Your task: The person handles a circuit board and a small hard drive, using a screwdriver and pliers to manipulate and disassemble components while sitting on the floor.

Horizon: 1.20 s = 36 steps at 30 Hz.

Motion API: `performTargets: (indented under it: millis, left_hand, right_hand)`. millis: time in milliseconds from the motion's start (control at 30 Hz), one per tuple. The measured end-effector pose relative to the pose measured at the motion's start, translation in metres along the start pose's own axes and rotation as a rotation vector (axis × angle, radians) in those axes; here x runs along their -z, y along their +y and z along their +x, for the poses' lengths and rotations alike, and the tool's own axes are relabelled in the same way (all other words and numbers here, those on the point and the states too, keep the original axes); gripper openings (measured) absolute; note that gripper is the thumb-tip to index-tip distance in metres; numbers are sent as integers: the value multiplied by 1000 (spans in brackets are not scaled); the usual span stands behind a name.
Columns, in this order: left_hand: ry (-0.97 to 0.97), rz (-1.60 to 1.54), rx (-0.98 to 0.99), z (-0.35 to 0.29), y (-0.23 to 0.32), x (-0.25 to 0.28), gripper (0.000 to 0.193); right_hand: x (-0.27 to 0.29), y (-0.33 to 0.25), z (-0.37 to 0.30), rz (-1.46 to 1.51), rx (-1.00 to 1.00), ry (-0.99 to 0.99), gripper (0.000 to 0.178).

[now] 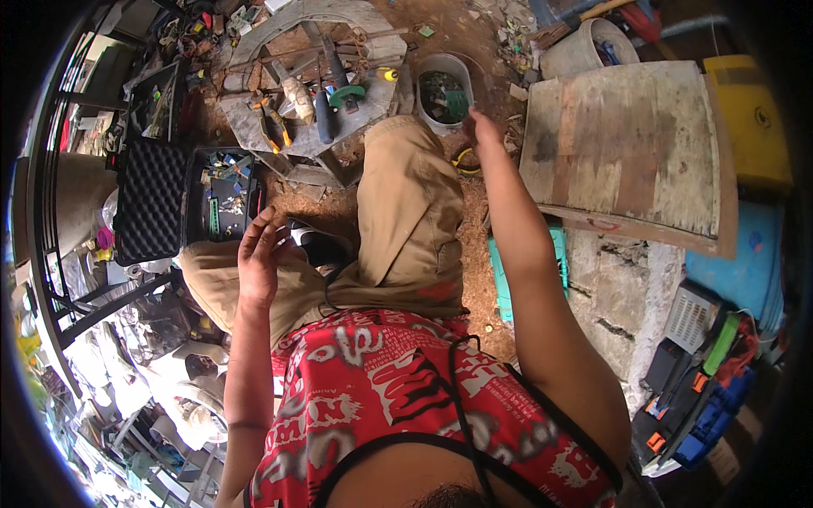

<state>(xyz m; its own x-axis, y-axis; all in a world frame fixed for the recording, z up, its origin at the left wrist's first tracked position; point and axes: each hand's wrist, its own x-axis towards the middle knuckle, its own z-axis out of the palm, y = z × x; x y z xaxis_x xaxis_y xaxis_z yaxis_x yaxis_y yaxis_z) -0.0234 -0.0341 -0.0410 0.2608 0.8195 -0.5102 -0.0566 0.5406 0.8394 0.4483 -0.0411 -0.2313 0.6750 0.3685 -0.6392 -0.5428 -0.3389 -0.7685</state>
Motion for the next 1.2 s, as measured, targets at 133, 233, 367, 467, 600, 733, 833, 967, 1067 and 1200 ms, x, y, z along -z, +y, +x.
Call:
performTargets:
  millis: [133,233,367,467,600,733,833,967,1067,1200]
  left_hand:
    - [-41,28,-31,2,8,-3,32]
    - [-39,18,-108,-3,10,7,32]
    - [34,15,-158,-20,27,14,31]
    - [36,5,-197,-24,24,24,31]
    - [94,6,-190,-39,22,17,31]
    - [-17,-1,-213,-33,13,-3,29]
    - [-164,86,-296,-40,10,-29,24]
    - [-230,207,-460,-54,15,-50,22]
    - [-234,246,-628,-59,25,-39,22]
    - [-125,309,-740,-51,44,4,20]
  right_hand:
    - [7,11,25,-366,228,24,19]
    - [13,23,-12,-374,199,-48,25]
    - [37,18,-74,-120,139,-150,26]
    - [51,11,-93,-35,275,-172,24]
    - [45,-43,-154,185,251,-437,28]
    - [40,-80,-200,343,334,-911,52]
    - [18,-83,-221,350,226,-1234,67]
    - [-10,-79,-243,349,35,-1374,75]
    - [-15,-78,-246,321,-53,-1397,79]
    - [-23,-74,-232,316,-243,-1462,87]
